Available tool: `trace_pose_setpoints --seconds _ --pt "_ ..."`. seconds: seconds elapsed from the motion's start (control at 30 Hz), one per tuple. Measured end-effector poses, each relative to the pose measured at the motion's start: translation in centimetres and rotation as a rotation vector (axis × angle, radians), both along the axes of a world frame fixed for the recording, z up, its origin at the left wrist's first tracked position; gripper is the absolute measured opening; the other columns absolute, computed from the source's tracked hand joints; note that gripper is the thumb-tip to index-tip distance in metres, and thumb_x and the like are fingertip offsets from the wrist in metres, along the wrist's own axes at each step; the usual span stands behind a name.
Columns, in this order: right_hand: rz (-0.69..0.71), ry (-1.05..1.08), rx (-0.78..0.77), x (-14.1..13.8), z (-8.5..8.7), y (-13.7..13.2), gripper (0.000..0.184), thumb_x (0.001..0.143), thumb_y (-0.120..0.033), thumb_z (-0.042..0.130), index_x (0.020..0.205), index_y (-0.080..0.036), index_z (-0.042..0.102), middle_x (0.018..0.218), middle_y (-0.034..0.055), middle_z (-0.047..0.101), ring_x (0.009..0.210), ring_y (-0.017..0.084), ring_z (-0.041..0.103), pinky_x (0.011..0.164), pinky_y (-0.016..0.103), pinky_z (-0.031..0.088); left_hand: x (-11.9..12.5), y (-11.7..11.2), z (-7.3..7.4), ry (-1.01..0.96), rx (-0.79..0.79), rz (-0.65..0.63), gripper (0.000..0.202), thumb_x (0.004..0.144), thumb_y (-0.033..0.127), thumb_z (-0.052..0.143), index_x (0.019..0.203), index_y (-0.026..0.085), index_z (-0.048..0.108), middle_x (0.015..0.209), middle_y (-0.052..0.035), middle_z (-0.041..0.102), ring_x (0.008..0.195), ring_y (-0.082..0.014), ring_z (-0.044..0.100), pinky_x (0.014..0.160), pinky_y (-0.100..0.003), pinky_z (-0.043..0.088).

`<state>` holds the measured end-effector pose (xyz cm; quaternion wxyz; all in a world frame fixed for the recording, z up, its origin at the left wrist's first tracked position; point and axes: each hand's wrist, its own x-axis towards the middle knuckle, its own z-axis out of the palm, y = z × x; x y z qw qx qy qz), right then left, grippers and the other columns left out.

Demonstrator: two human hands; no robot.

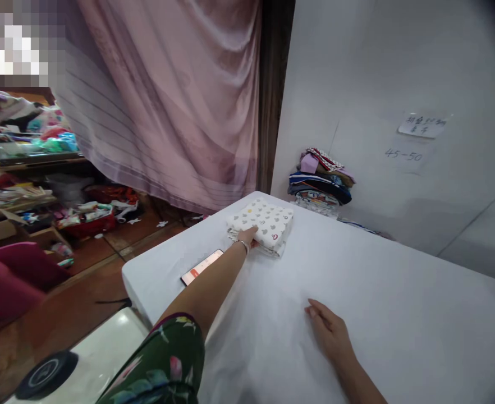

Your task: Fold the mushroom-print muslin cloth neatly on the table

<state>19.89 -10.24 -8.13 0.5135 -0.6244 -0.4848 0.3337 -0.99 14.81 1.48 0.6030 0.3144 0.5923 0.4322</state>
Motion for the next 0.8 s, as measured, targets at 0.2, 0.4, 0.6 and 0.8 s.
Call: trace_pose_setpoints --seconds 0.2,0.4,0.6,0.8 --pt "-0.073 0.202 -0.038 -0.2 1.2 0.0 0.049 0.068 -0.053 0.065 0.100 -0.016 0.068 0.090 0.0098 0.071 0.089 0.024 0.065 0.086 0.038 0.049 2.8 -1.5 3.7 -0.137 0.162 0.028 0.036 0.075 0.025 0.062 0.109 0.016 0.053 0.103 -0.0092 0.063 0.087 -0.0176 0.062 0.063 -0.025 0.054" --pt "-0.083 0.596 -0.074 0.9 5.7 0.4 0.060 0.073 -0.065 0.051 0.111 -0.020 0.060 0.112 0.0102 0.064 0.095 0.025 0.063 0.082 0.041 0.050 5.5 -11.7 4.2 -0.413 0.359 -0.299 0.038 0.067 0.023 0.068 0.104 0.017 0.060 0.110 -0.0092 0.064 0.099 -0.0235 0.060 0.078 -0.034 0.054" --pt "-0.142 0.605 -0.180 3.2 7.6 -2.3 0.078 0.077 -0.073 0.028 0.117 -0.014 0.058 0.110 0.0131 0.065 0.103 0.028 0.060 0.083 0.043 0.048 4.3 -23.1 -1.3 -0.466 0.127 -0.811 0.046 0.058 0.029 0.077 0.102 0.017 0.065 0.109 -0.0131 0.065 0.105 -0.0295 0.058 0.092 -0.045 0.046" --pt "-0.304 0.754 0.043 4.7 8.8 -7.9 0.043 0.075 -0.042 0.059 0.109 -0.017 0.062 0.110 0.0070 0.066 0.099 0.027 0.061 0.086 0.039 0.049 3.2 -24.3 -0.7 -0.355 0.210 -0.905 0.051 0.060 0.030 0.076 0.107 0.014 0.063 0.110 -0.0118 0.066 0.108 -0.0280 0.057 0.096 -0.044 0.042"
